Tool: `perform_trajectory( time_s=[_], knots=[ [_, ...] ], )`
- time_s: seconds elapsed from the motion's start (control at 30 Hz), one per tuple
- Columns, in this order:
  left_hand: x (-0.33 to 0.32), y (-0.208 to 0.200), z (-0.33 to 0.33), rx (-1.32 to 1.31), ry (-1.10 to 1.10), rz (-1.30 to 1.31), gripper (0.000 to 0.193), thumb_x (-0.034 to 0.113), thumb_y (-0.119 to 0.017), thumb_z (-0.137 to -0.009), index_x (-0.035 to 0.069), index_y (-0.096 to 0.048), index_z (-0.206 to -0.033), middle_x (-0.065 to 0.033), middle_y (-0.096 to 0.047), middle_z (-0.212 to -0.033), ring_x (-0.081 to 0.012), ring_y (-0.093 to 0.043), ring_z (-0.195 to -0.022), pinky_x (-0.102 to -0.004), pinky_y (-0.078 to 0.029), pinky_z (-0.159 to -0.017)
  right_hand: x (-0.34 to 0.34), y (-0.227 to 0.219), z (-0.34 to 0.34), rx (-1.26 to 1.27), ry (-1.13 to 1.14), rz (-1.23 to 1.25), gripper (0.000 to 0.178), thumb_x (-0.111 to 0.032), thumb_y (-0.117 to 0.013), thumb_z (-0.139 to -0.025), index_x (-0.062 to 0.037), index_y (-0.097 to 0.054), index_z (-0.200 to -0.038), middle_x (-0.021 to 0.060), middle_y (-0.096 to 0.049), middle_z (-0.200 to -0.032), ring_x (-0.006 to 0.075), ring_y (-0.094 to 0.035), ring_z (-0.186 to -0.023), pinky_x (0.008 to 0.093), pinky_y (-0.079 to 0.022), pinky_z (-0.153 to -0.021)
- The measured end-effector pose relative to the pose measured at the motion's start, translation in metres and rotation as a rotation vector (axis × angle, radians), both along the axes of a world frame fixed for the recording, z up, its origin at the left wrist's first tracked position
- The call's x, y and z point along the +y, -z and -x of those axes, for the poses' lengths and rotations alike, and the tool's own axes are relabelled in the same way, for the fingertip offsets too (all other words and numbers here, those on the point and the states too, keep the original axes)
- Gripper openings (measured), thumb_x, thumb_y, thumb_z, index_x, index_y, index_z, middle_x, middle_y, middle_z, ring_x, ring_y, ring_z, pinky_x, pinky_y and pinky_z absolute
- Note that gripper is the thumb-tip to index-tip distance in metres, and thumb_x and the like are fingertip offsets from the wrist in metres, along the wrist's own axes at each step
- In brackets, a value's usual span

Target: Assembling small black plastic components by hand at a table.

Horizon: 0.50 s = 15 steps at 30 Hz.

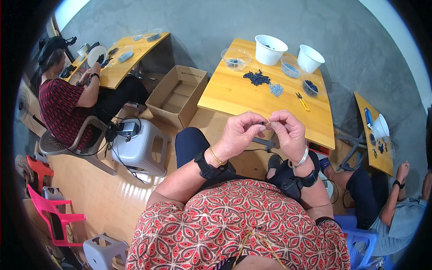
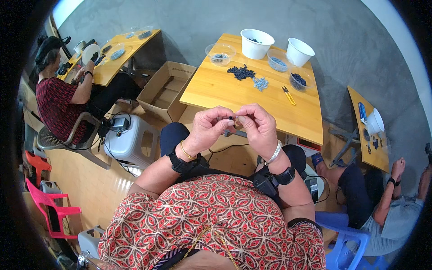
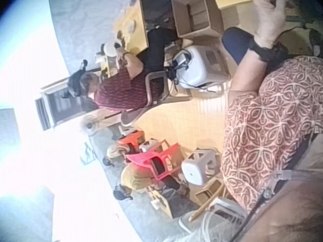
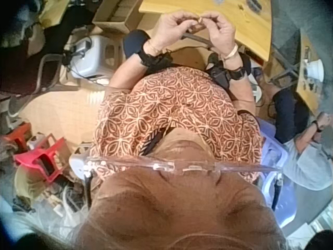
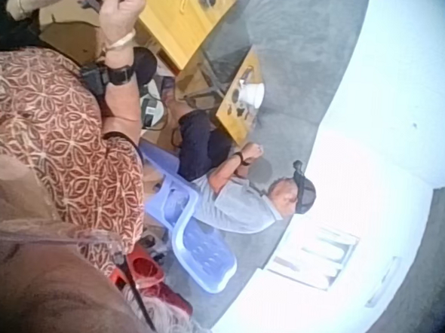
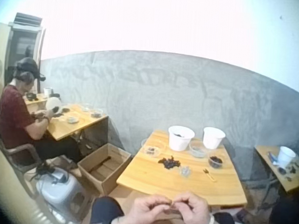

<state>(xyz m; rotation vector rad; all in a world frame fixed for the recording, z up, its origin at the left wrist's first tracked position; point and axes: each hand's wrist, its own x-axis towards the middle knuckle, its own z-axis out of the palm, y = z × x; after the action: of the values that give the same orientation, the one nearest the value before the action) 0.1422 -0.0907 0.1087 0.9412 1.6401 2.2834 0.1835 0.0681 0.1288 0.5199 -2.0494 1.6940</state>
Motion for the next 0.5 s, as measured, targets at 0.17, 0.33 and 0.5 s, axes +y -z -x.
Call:
perform_trajectory(
  time_s=[0.17, 0.33, 0.5],
  knots=[
    [0.0014, 0.0038, 0.0015, 0.057, -0.022, 0.017, 0.013, -0.002, -0.057, -0.084, -0.002, -0.062, -0.095, -0.0055, -0.063, -0.085, -0.0103, -0.061, -0.069, -0.0218, -0.051, -0.063, 0.0025, -0.0016, 0.0009, 0.052, 0.063, -0.121, 0.010, 0.006, -0.056, -0.081, -0.0008, -0.058, -0.089, 0.0043, -0.058, -0.080, 0.0108, -0.058, -0.071, 0.0230, -0.047, -0.063],
    [0.0023, 0.0074, 0.0020, 0.016, -0.021, -0.012, 0.012, -0.002, -0.060, -0.082, -0.003, -0.061, -0.093, -0.0056, -0.061, -0.081, -0.0106, -0.062, -0.068, -0.0215, -0.050, -0.059, 0.0019, -0.0053, 0.0001, 0.108, 0.109, -0.238, 0.011, 0.007, -0.057, -0.079, -0.0008, -0.059, -0.086, 0.0070, -0.059, -0.079, 0.0146, -0.058, -0.069, 0.0247, -0.047, -0.061],
    [0.0054, 0.0088, 0.0031, 0.060, -0.084, -0.005, 0.008, -0.004, -0.061, -0.080, -0.004, -0.062, -0.089, -0.0059, -0.060, -0.076, -0.0104, -0.061, -0.064, -0.0214, -0.049, -0.057, 0.0019, -0.0097, -0.0003, 0.209, 0.139, -0.391, 0.014, 0.009, -0.056, -0.076, -0.0010, -0.059, -0.086, 0.0099, -0.058, -0.080, 0.0201, -0.059, -0.069, 0.0270, -0.047, -0.060]
  ],
)
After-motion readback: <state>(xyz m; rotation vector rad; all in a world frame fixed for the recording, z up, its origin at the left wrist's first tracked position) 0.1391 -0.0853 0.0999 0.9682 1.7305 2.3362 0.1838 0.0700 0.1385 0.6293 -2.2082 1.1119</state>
